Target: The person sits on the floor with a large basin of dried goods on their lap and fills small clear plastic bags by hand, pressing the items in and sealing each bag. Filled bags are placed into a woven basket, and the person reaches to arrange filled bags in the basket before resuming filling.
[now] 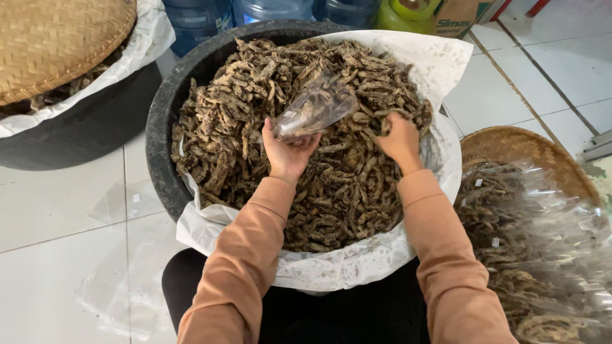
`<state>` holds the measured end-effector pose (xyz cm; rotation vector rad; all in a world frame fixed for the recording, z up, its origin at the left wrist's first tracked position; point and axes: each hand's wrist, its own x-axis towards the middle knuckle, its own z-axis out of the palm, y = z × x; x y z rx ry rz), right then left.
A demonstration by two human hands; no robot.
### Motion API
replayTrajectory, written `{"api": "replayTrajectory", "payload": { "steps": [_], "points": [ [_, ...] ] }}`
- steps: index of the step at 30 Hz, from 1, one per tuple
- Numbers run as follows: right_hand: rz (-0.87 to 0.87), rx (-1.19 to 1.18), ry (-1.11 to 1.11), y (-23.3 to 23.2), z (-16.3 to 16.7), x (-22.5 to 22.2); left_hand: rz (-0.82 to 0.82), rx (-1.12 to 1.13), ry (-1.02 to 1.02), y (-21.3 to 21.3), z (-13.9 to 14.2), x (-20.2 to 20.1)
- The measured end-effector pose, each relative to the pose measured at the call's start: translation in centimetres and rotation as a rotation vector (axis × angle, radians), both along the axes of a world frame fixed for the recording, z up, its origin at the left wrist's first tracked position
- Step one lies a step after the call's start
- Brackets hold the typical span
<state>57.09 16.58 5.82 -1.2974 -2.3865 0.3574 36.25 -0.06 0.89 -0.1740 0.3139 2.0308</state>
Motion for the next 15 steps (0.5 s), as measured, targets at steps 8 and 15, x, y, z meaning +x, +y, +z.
{"api": "replayTrajectory", "payload": {
  "steps": [8, 15],
  "points": [
    [0.526, -0.245, 1.379, -2.3, 10.9, 0.7, -0.038, -0.154, 0.032, -0.5, 1.7, 2.3],
    [0.657, 0.128, 1.347, -5.0, 10.6, -6.0, -0.074, -0.130, 0.024, -0.2, 2.0, 4.6]
  ]
}}
